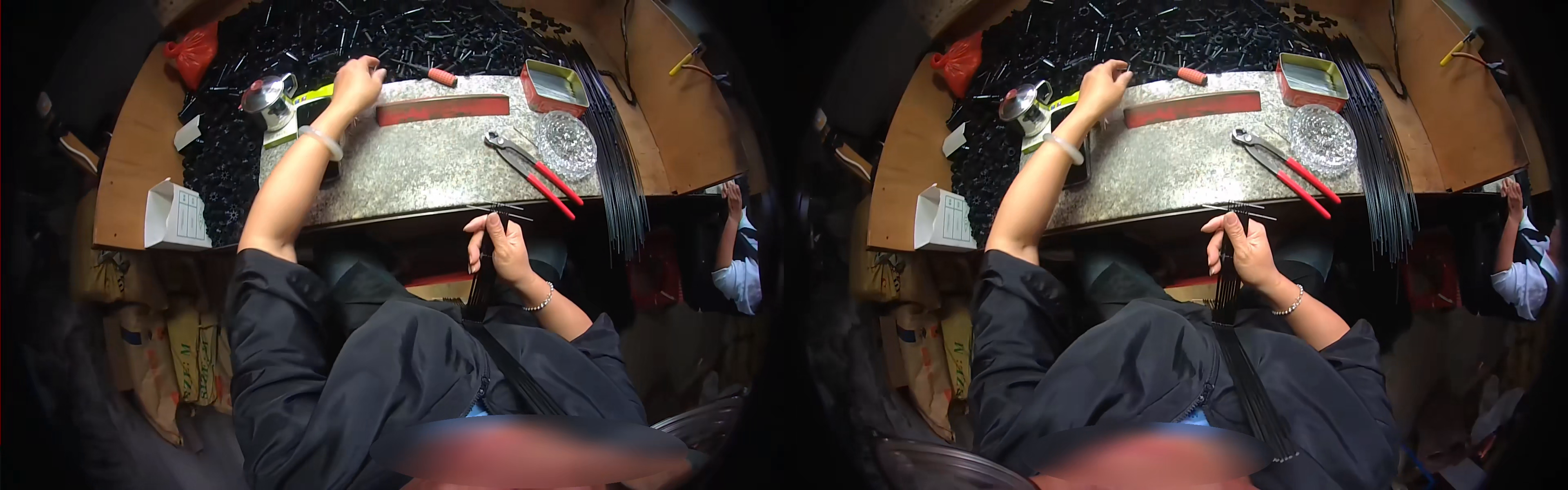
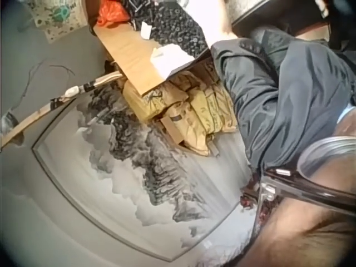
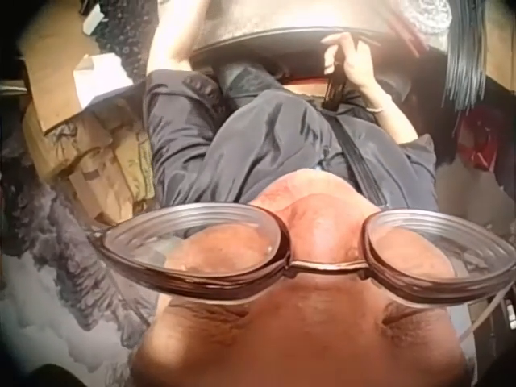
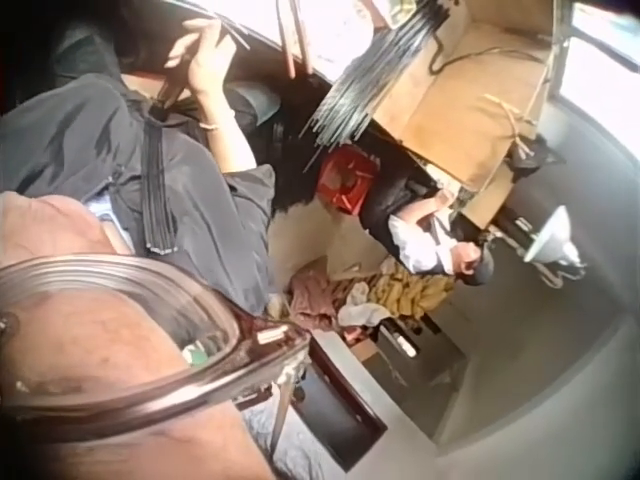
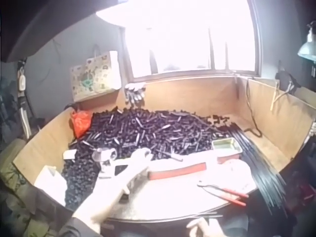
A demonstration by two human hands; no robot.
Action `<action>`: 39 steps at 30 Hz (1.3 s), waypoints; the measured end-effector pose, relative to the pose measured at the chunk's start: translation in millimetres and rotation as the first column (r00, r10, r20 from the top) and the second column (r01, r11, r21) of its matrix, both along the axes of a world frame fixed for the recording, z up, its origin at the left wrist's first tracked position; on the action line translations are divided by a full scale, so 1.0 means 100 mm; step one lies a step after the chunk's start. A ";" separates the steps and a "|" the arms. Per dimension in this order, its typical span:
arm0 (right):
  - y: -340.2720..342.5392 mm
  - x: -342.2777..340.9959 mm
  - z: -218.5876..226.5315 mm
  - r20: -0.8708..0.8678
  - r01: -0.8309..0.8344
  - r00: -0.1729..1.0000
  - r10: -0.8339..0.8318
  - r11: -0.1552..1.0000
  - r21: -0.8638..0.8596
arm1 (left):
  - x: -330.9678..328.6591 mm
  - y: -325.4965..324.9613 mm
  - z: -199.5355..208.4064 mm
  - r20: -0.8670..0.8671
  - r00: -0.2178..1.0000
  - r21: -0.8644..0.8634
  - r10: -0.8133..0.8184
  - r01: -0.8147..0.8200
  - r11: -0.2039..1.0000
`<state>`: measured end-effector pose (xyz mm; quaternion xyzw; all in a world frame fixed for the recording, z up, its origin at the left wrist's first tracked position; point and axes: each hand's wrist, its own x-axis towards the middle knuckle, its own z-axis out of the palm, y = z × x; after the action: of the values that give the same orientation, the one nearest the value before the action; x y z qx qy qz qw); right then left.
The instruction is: Assembling bundles of wires and crimping connectors onto them using a specialized tool.
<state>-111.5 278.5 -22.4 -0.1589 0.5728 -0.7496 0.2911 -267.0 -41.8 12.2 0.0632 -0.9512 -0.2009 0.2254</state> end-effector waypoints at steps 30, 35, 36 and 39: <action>0.00 -0.21 -0.03 0.076 0.033 0.997 -0.032 0.999 -0.004 | -1.00 -0.35 0.07 0.082 0.947 -0.224 0.311 -0.287 0.932; 0.01 -0.18 -0.01 0.065 0.025 0.998 -0.025 1.000 -0.009 | -0.94 -0.46 -0.04 -0.146 0.965 -0.189 0.218 -0.243 0.951; 0.01 -0.17 0.00 0.066 0.026 0.997 -0.026 1.000 -0.008 | -0.93 -0.51 -0.03 -0.147 0.965 -0.190 0.218 -0.244 0.951; 0.02 -0.16 0.00 0.034 0.029 0.999 -0.029 0.999 -0.020 | -0.85 -0.58 0.09 -0.281 0.943 0.071 0.177 -0.163 0.984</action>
<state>-127.4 280.8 -22.8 -0.1410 0.5622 -0.7622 0.2882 -351.7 -99.4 20.9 0.1206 -0.8947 -0.2098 0.3754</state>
